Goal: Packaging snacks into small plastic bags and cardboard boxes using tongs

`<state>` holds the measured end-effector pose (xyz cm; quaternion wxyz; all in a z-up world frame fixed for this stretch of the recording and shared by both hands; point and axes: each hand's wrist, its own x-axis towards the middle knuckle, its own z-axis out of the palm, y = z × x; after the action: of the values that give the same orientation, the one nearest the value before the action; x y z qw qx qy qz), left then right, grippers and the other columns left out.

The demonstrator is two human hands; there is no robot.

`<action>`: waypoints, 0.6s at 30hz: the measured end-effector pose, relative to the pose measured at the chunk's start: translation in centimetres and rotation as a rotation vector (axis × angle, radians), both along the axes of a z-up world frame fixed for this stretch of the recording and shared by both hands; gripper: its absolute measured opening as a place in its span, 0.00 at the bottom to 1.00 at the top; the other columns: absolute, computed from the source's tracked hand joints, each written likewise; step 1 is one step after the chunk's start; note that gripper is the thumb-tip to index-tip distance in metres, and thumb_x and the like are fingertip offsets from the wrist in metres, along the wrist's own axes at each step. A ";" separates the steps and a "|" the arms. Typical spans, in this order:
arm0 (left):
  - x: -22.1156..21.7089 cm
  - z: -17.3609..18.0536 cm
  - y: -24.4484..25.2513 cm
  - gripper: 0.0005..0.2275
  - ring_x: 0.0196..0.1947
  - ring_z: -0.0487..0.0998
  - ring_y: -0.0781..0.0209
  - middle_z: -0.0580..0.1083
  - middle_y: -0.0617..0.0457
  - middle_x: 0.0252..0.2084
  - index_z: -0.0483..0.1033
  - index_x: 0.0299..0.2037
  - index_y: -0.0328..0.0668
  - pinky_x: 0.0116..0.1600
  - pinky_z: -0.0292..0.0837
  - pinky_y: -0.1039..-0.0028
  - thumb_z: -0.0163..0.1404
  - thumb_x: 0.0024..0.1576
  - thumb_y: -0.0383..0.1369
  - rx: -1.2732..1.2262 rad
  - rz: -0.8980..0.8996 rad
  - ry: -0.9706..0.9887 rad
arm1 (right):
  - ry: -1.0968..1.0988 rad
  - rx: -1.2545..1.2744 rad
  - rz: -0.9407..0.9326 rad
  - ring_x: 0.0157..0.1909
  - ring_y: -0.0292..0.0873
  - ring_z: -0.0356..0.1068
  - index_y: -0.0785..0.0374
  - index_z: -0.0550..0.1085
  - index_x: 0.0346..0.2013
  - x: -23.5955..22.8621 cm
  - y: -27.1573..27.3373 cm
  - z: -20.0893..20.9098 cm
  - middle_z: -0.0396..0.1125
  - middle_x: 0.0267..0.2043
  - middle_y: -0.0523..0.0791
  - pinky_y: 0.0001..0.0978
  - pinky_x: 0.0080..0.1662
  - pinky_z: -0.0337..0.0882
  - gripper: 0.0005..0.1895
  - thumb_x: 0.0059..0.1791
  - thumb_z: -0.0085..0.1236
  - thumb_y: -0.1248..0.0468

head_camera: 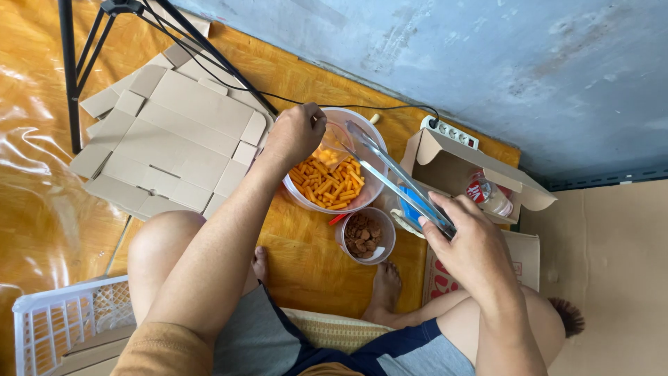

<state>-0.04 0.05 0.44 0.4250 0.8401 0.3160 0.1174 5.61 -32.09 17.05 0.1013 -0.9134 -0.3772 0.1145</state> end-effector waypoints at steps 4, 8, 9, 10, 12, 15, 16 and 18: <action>0.4 -1.1 0.4 0.07 0.41 0.82 0.43 0.80 0.48 0.30 0.82 0.39 0.51 0.49 0.79 0.53 0.51 0.58 0.38 0.011 0.026 -0.047 | -0.004 -0.022 -0.033 0.42 0.57 0.76 0.55 0.75 0.61 -0.5 0.2 0.9 0.72 0.45 0.51 0.50 0.41 0.77 0.25 0.49 0.59 0.56; 0.3 -0.1 1.0 0.06 0.37 0.83 0.48 0.78 0.52 0.26 0.82 0.39 0.51 0.46 0.79 0.56 0.52 0.59 0.38 0.007 0.169 -0.125 | -0.043 -0.096 -0.079 0.45 0.63 0.76 0.56 0.74 0.62 -0.7 -0.1 2.0 0.72 0.49 0.54 0.57 0.45 0.76 0.25 0.50 0.56 0.56; 0.1 0.5 1.1 0.06 0.35 0.83 0.50 0.78 0.53 0.26 0.82 0.39 0.50 0.45 0.79 0.58 0.51 0.59 0.36 -0.015 0.221 -0.167 | -0.053 -0.160 -0.072 0.47 0.64 0.76 0.54 0.74 0.63 -0.6 -0.4 2.0 0.72 0.50 0.54 0.58 0.46 0.76 0.26 0.50 0.55 0.54; -0.3 1.4 0.9 0.06 0.35 0.83 0.50 0.78 0.53 0.26 0.82 0.39 0.50 0.45 0.79 0.58 0.51 0.59 0.36 -0.016 0.224 -0.165 | -0.052 -0.161 -0.070 0.47 0.64 0.76 0.54 0.74 0.63 -0.3 -0.5 1.5 0.72 0.50 0.54 0.58 0.46 0.76 0.26 0.50 0.55 0.54; -0.9 3.0 0.2 0.06 0.35 0.82 0.52 0.77 0.54 0.26 0.81 0.40 0.51 0.45 0.78 0.58 0.52 0.59 0.37 -0.086 0.250 -0.224 | -0.019 -0.289 -0.052 0.49 0.62 0.76 0.52 0.74 0.62 0.3 -0.8 0.4 0.72 0.52 0.52 0.56 0.49 0.76 0.26 0.50 0.52 0.51; -0.7 2.3 0.4 0.06 0.33 0.81 0.54 0.76 0.56 0.24 0.82 0.39 0.51 0.43 0.78 0.61 0.52 0.58 0.36 -0.109 0.250 -0.245 | 0.057 -0.345 -0.099 0.53 0.62 0.75 0.55 0.71 0.65 0.9 0.7 -4.6 0.67 0.59 0.57 0.55 0.52 0.76 0.27 0.52 0.51 0.53; -0.8 2.4 0.4 0.06 0.33 0.81 0.54 0.76 0.56 0.24 0.82 0.39 0.51 0.43 0.78 0.61 0.52 0.58 0.36 -0.107 0.249 -0.244 | 0.059 -0.344 -0.099 0.53 0.62 0.75 0.55 0.71 0.65 0.3 1.7 -5.1 0.67 0.59 0.57 0.55 0.52 0.76 0.27 0.52 0.51 0.53; -0.7 2.6 0.2 0.06 0.32 0.81 0.57 0.76 0.58 0.24 0.82 0.40 0.51 0.43 0.78 0.64 0.52 0.58 0.36 -0.091 0.247 -0.231 | 0.017 -0.390 -0.012 0.49 0.64 0.77 0.58 0.73 0.60 -0.8 3.8 -6.1 0.69 0.58 0.55 0.58 0.49 0.77 0.26 0.49 0.53 0.51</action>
<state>-0.74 0.24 3.01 0.4783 0.7557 0.3711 0.2500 4.85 -28.32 10.94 -0.0738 -0.9169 -0.3417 0.1923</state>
